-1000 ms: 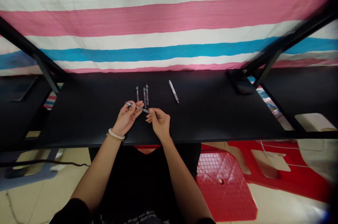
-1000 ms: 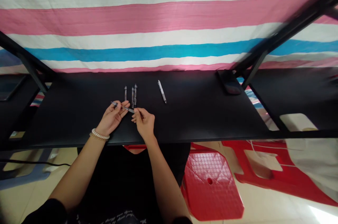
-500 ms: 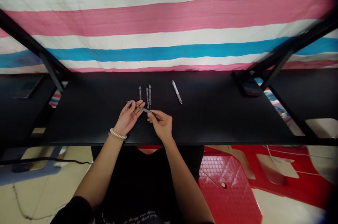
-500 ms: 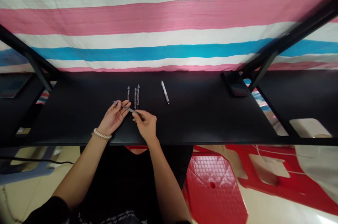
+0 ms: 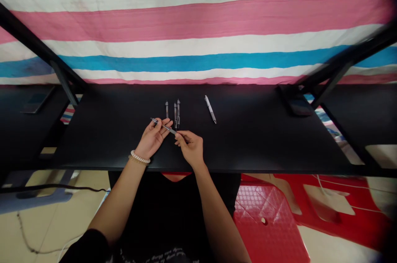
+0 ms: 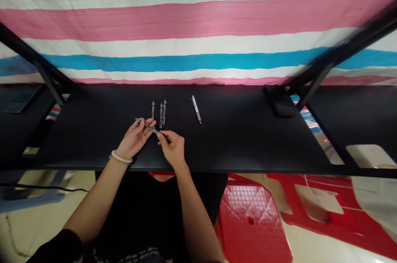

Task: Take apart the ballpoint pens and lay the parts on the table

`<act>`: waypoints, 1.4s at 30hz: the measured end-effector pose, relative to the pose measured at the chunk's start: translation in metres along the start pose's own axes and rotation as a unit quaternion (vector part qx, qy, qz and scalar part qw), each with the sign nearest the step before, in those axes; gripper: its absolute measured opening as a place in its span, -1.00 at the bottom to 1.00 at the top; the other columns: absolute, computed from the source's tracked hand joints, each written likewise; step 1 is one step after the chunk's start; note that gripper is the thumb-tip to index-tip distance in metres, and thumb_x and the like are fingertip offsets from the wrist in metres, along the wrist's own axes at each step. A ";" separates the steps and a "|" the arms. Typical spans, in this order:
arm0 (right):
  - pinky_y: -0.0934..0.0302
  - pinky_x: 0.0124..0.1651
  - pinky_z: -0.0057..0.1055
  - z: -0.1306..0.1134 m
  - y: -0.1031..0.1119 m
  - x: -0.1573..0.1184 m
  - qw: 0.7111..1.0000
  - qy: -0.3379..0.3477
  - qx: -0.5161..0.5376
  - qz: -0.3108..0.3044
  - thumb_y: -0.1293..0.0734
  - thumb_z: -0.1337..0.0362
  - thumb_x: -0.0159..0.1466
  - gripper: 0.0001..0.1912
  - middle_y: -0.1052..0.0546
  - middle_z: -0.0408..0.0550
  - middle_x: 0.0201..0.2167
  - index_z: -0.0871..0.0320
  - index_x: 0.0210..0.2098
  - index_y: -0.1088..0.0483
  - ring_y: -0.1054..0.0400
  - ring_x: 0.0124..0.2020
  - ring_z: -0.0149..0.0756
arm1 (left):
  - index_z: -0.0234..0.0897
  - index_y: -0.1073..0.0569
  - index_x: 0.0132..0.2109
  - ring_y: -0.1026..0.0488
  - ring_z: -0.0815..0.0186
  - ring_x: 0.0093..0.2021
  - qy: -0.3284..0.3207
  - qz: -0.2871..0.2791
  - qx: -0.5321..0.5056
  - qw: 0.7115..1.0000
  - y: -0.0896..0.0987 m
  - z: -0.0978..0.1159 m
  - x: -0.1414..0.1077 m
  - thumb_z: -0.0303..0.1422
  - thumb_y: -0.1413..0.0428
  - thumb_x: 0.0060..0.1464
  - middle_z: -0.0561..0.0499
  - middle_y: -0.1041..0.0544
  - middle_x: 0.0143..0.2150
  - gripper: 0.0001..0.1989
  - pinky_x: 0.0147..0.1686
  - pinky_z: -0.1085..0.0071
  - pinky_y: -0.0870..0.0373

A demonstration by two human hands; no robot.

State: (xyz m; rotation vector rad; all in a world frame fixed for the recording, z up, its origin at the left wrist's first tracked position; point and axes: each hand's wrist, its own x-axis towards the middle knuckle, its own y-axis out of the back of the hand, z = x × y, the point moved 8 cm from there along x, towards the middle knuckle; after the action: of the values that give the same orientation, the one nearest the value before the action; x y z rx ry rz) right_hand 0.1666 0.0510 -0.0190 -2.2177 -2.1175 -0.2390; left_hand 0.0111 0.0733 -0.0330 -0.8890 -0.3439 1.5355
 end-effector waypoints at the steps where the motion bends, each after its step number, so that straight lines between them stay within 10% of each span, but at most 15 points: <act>1: -0.36 -0.46 -0.44 0.002 -0.001 0.000 1.000 -0.008 -0.005 -0.010 -0.36 0.06 0.36 -0.72 -0.56 -0.11 -0.50 0.13 -0.29 -0.55 -0.48 -0.55 -0.34 | -0.24 -0.42 -0.20 -0.59 0.21 0.07 -0.001 -0.001 0.000 1.000 0.000 0.000 0.000 -0.44 -0.26 0.17 -0.04 -0.65 -0.07 -0.86 0.24 0.19 -0.36; 7: -0.43 -0.26 -0.38 -0.010 0.000 -0.001 0.998 0.048 -0.046 0.000 -0.40 0.18 0.30 -0.82 -0.62 -0.01 -0.24 0.11 -0.15 -0.56 -0.56 -0.30 -0.26 | -0.26 -0.44 -0.19 -0.60 0.19 0.06 0.000 -0.007 -0.005 1.000 -0.002 -0.001 -0.002 -0.45 -0.29 0.14 -0.07 -0.65 -0.06 -0.83 0.21 0.19 -0.40; 24: -0.23 -0.44 -0.47 -0.008 -0.006 -0.002 0.989 0.027 -0.124 -0.075 -0.21 0.20 0.43 -0.75 -0.47 -0.19 -0.59 0.10 -0.23 -0.50 -0.37 -0.58 -0.36 | -0.26 -0.51 -0.13 -0.58 0.21 0.07 -0.006 -0.005 -0.005 1.000 0.000 -0.001 -0.004 -0.49 -0.31 0.10 -0.10 -0.64 -0.01 -0.81 0.16 0.26 -0.43; 28: -0.25 -0.45 -0.47 -0.004 -0.008 -0.002 0.993 0.019 -0.095 -0.073 -0.28 0.19 0.40 -0.80 -0.56 -0.15 -0.49 0.10 -0.17 -0.53 -0.41 -0.55 -0.35 | -0.28 -0.50 -0.22 -0.59 0.28 -0.15 0.017 0.014 -0.052 0.998 -0.003 0.002 -0.005 -0.34 -0.25 0.19 -0.03 -0.61 -0.24 -0.89 -0.01 0.33 -0.50; 32: -0.28 -0.39 -0.45 -0.008 -0.012 -0.003 0.989 0.026 -0.124 -0.082 -0.39 0.23 0.30 -0.88 -0.60 -0.15 -0.45 0.07 -0.21 -0.57 -0.42 -0.50 -0.34 | -0.25 -0.29 -0.48 -0.40 0.33 -0.44 0.059 -0.018 -0.135 0.989 -0.011 0.005 -0.012 -0.02 -0.03 0.29 0.07 -0.31 -0.52 -0.53 -0.23 0.29 -0.50; 42: -0.29 -0.31 -0.45 -0.017 -0.019 -0.008 0.982 0.054 -0.134 -0.118 -0.43 0.28 0.29 -0.93 -0.65 -0.16 -0.38 0.05 -0.24 -0.60 -0.44 -0.44 -0.35 | -0.26 -0.27 -0.45 -0.11 0.41 -0.58 0.038 0.013 -0.176 0.984 -0.005 0.010 -0.016 -0.39 0.11 0.32 0.15 -0.04 -0.60 -0.68 -0.46 0.41 -0.27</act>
State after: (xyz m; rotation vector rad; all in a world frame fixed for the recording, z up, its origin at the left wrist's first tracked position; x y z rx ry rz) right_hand 0.1460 0.0418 -0.0042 -2.0161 -2.4098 -0.6792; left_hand 0.0064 0.0618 -0.0182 -1.2281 -0.5605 1.4842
